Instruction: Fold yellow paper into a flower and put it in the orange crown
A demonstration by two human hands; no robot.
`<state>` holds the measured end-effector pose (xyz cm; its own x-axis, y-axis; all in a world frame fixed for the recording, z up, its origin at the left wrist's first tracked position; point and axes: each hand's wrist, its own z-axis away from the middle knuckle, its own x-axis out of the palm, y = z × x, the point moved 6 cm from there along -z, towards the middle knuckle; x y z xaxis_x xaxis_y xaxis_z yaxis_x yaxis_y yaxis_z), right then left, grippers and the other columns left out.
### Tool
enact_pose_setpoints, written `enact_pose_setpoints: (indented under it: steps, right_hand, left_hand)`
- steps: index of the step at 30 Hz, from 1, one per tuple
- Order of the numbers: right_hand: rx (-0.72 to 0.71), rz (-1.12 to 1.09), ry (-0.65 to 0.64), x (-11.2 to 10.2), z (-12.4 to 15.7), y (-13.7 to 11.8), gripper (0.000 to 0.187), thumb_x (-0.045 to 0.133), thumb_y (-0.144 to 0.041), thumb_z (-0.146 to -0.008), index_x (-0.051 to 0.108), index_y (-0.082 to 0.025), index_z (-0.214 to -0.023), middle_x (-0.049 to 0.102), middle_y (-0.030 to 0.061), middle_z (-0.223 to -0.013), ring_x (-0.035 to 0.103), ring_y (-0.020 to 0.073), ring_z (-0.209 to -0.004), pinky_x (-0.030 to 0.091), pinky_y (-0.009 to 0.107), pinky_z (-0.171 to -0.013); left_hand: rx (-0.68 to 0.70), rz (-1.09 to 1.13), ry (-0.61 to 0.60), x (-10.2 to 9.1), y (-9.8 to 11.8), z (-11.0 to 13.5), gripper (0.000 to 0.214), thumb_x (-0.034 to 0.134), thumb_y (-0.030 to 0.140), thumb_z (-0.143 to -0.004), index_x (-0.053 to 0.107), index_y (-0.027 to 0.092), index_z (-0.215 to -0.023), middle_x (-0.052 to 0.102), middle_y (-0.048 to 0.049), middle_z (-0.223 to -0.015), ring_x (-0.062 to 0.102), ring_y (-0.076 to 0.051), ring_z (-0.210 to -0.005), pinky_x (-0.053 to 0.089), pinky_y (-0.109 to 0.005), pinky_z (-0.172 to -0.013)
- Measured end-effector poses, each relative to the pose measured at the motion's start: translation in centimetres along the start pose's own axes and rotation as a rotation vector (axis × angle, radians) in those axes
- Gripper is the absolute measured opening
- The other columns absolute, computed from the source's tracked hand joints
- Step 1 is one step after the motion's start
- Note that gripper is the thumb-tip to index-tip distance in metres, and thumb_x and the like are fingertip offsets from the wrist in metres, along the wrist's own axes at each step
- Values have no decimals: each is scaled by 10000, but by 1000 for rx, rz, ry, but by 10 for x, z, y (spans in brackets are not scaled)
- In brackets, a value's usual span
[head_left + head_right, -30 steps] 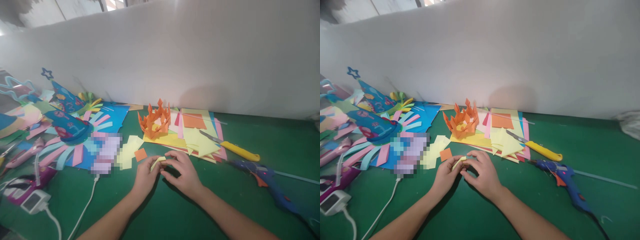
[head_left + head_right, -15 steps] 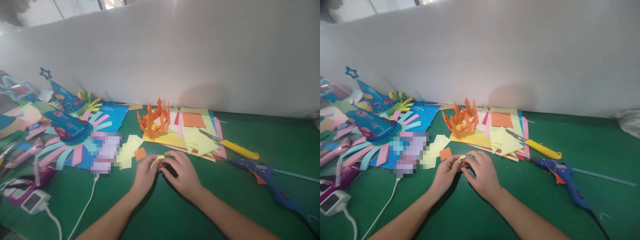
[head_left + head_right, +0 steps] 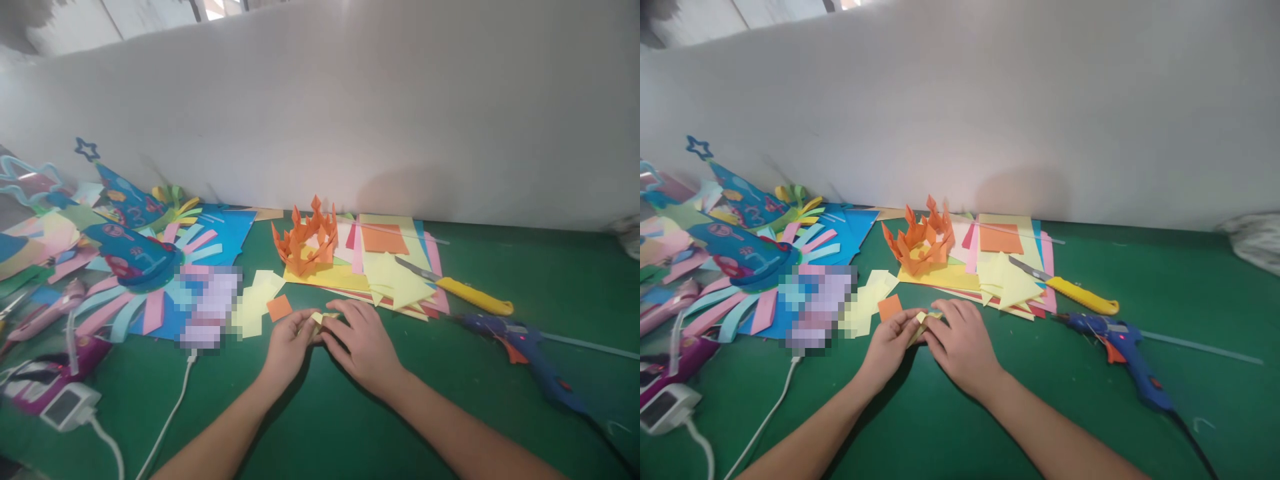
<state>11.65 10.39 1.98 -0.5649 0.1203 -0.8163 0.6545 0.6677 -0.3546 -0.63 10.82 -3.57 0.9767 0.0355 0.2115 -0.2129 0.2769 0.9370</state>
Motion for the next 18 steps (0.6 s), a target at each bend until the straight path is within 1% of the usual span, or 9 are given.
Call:
enact_pose_setpoints:
  steps: [2,5,9,11,13,14,15,16,18]
  right_hand:
    - [-16,25,-14,0,0,-2,162,478,-212,-863,621,-204,-938,575,101,-1080,496,255,-972,401,427,-826]
    - [-40,40,-23,0,0,-3,194,483,-200,-859,620,-210,-996,572,110,-1087,492,264,-986,401,442,-834]
    - [-32,-75,20,1,3,0,257,469,-148,-855,601,-235,-1057,563,93,-1086,497,252,-1003,411,435,-853]
    - [19,-207,81,2,4,7,279,481,-149,-849,568,-253,-1092,556,80,-1095,505,239,-1022,425,419,-869]
    - [142,-354,167,3,6,18,319,536,-189,-825,509,-239,-1139,553,87,-1111,518,237,-1034,449,402,-871]
    - [212,-422,186,6,6,24,373,559,-204,-813,472,-232,-1175,552,92,-1118,538,229,-1002,474,382,-839]
    - [267,-494,178,9,7,29,412,577,-212,-801,451,-228,-1193,566,87,-1093,566,212,-936,498,356,-793]
    - [301,-548,152,13,7,31,388,581,-213,-798,469,-227,-1169,586,75,-1047,585,191,-856,512,333,-749]
    - [329,-610,78,18,6,32,268,576,-213,-806,539,-228,-1071,609,52,-967,590,160,-736,517,297,-676]
  left_hand:
    - [-5,0,6,-1,0,0,341,672,385,-706,638,123,-922,688,-49,-854,655,-175,-787,551,-303,-732]
    - [-14,14,0,-1,0,-1,350,677,393,-705,641,123,-924,692,-44,-832,657,-168,-768,548,-302,-744]
    - [-33,45,0,-1,3,-1,349,683,386,-707,627,113,-918,691,-45,-812,660,-155,-742,544,-288,-745]
    - [-42,42,21,-2,5,-1,370,684,397,-704,618,106,-923,689,-50,-795,662,-150,-716,544,-271,-716]
    - [-46,32,40,-3,7,-1,400,684,415,-698,611,101,-934,689,-57,-784,664,-149,-692,541,-260,-692]
    - [-46,28,46,-3,7,-1,414,686,424,-693,608,100,-938,689,-57,-775,663,-148,-676,540,-257,-681]
    - [-43,23,47,-3,7,-1,427,688,432,-688,605,98,-941,688,-57,-767,661,-144,-658,540,-256,-670]
    - [-38,15,45,-2,6,-1,437,687,441,-685,603,97,-940,686,-56,-759,656,-139,-637,540,-255,-657]
    - [-21,-1,30,-1,4,-2,456,684,456,-681,599,96,-947,682,-56,-767,645,-131,-609,541,-256,-638]
